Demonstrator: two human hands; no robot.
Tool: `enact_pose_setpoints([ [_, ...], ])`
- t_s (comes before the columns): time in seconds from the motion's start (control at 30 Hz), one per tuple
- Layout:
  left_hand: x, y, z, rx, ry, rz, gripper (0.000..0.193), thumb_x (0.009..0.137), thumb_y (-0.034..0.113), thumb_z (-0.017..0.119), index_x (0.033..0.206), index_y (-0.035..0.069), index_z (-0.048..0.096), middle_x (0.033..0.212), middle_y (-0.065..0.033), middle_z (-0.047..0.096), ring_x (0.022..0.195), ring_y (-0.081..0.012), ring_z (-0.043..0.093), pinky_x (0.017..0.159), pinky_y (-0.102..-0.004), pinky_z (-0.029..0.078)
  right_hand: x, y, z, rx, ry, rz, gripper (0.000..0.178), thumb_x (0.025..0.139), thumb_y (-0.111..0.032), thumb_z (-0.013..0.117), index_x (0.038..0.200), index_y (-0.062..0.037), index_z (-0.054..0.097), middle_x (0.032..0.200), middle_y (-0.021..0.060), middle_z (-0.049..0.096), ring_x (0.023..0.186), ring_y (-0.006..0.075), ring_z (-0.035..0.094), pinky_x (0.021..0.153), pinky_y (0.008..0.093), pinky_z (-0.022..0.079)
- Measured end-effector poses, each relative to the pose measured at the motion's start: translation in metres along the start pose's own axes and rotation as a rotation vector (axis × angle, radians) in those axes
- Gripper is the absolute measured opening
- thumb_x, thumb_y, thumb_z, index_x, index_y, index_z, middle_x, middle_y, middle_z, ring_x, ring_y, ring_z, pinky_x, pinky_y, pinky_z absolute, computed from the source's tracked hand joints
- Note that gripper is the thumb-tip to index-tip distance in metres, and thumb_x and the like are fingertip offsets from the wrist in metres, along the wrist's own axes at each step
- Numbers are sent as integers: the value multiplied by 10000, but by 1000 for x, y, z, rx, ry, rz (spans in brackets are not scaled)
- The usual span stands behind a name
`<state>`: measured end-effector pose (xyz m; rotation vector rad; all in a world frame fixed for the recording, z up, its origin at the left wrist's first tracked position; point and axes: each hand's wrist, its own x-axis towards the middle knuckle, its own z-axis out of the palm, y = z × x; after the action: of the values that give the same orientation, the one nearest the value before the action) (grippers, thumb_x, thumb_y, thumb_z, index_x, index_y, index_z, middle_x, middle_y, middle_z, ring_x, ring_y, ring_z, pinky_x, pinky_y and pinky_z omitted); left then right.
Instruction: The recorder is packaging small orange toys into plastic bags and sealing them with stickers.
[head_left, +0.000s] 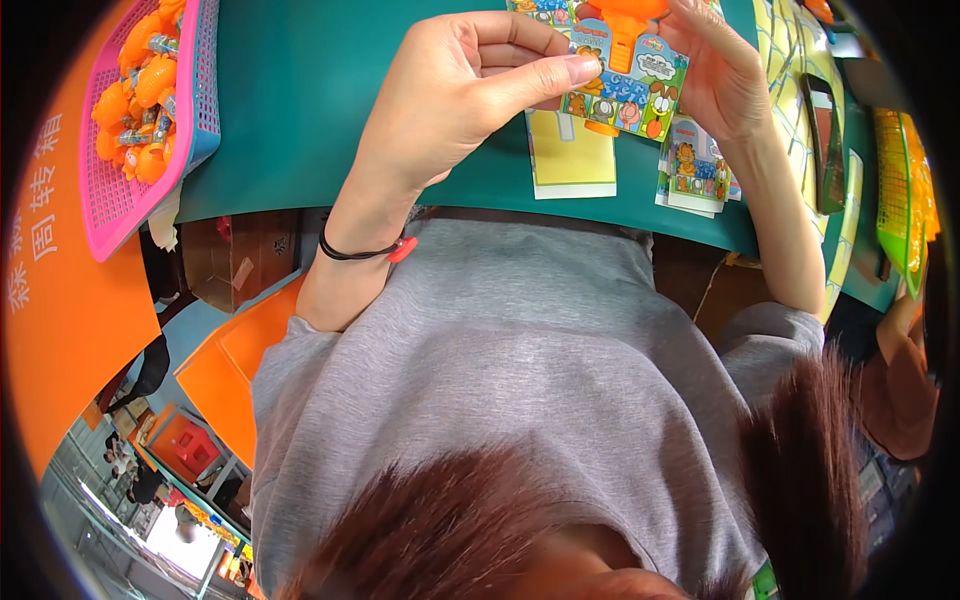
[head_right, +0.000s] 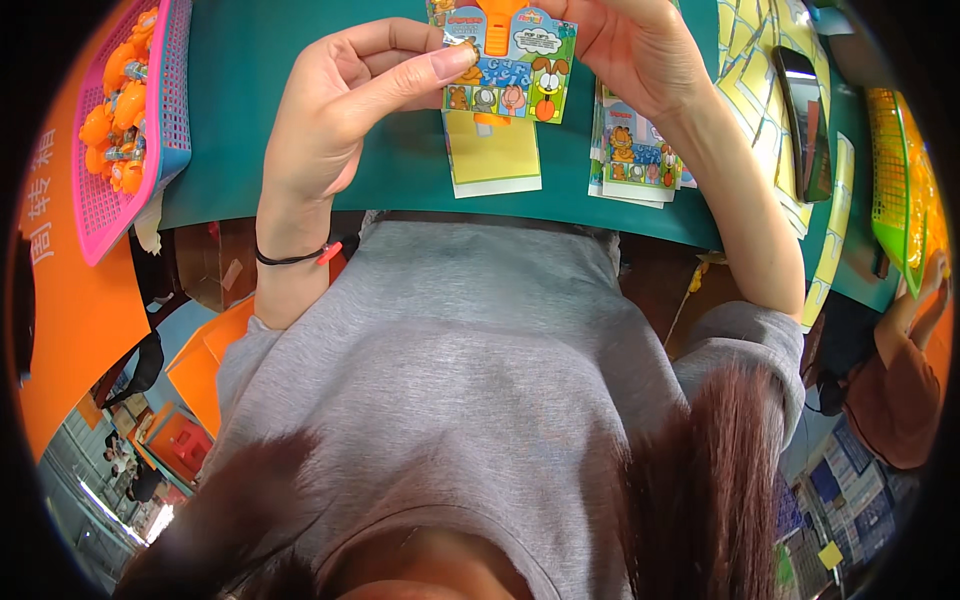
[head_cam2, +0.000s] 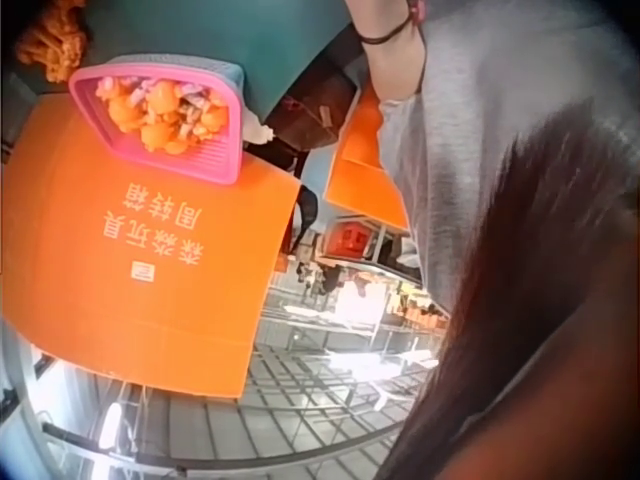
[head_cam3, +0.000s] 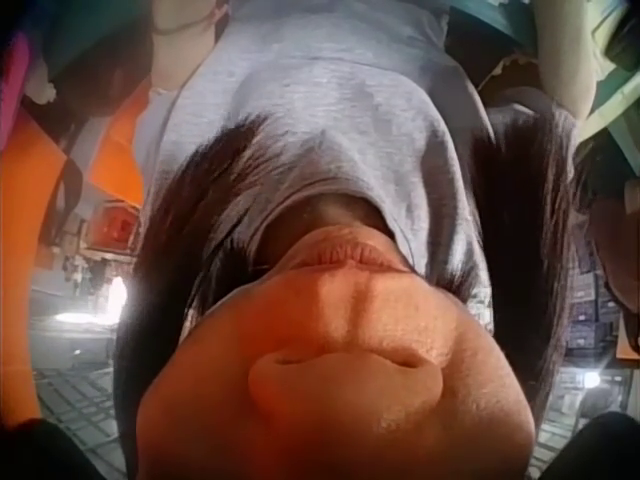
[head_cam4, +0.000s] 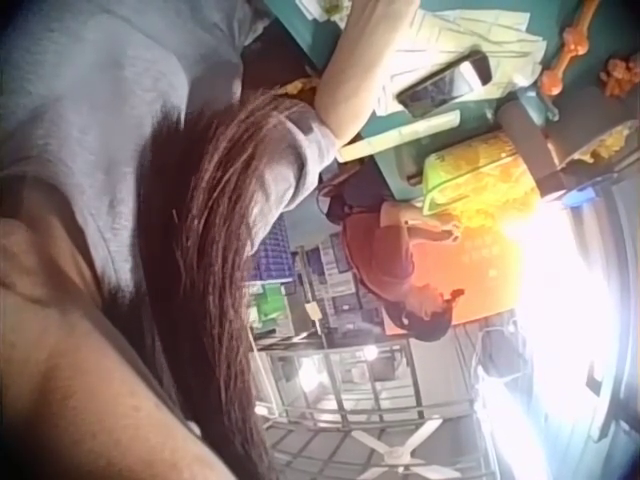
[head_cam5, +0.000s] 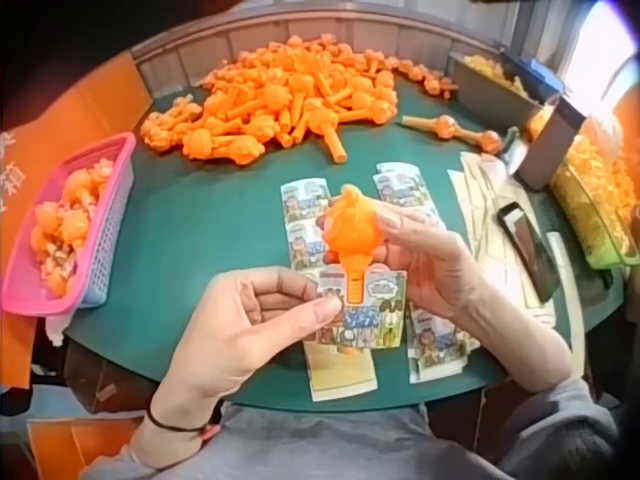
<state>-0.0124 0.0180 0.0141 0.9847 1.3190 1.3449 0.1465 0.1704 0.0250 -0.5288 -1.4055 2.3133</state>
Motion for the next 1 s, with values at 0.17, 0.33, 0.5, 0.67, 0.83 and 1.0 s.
enact_pose_setpoints([
  [0.17, 1, 0, 1, -16, -3, 4, 242, 880, 170, 715, 1012, -28, 673, 950, -119, 712, 896, -152, 685, 832, -311, 556, 0, -1, 0, -20, -10, -8, 526, 928, -270, 588, 1341, 31, 466, 1250, 167, 597, 1096, 218, 629, 971, 341, 507],
  [0.33, 0, -2, 0, 7, -1, 12, 240, 883, 165, 711, 1015, -31, 669, 953, -122, 712, 897, -153, 684, 832, -308, 556, -1, -3, 3, -15, -16, -1, 517, 930, -279, 586, 1331, 28, 475, 1242, 157, 601, 1088, 204, 632, 956, 336, 514],
  [0.5, 0, -1, 1, 25, 6, 22, 231, 887, 160, 708, 1009, -31, 665, 956, -121, 711, 898, -151, 684, 829, -302, 556, 0, -1, 1, -12, -26, -20, 511, 926, -278, 595, 1321, 26, 483, 1231, 153, 605, 1090, 208, 631, 972, 334, 503],
  [0.67, -4, 1, 6, 90, 73, 17, 257, 837, 93, 756, 1016, -51, 642, 953, -123, 710, 904, -162, 694, 834, -289, 565, 2, 2, -1, -15, -50, -37, 515, 925, -271, 603, 1327, 26, 481, 1239, 149, 602, 1091, 214, 627, 961, 324, 501],
  [0.83, -4, 0, 17, 129, 73, 21, 286, 800, 65, 788, 1002, -47, 619, 950, -124, 709, 898, -178, 707, 832, -277, 570, 48, 47, -33, 588, -766, -377, 518, 923, -240, 617, 1345, 25, 476, 1246, 133, 603, 1097, 197, 619, 936, 294, 498],
  [1.0, -7, -10, 18, 203, 146, 29, 328, 779, 73, 810, 1005, -47, 605, 946, -127, 707, 883, -178, 710, 815, -273, 577, 0, 2, 0, -16, -49, -33, 513, 925, -208, 637, 1357, 14, 473, 1233, 113, 616, 1073, 166, 626, 882, 258, 518],
])
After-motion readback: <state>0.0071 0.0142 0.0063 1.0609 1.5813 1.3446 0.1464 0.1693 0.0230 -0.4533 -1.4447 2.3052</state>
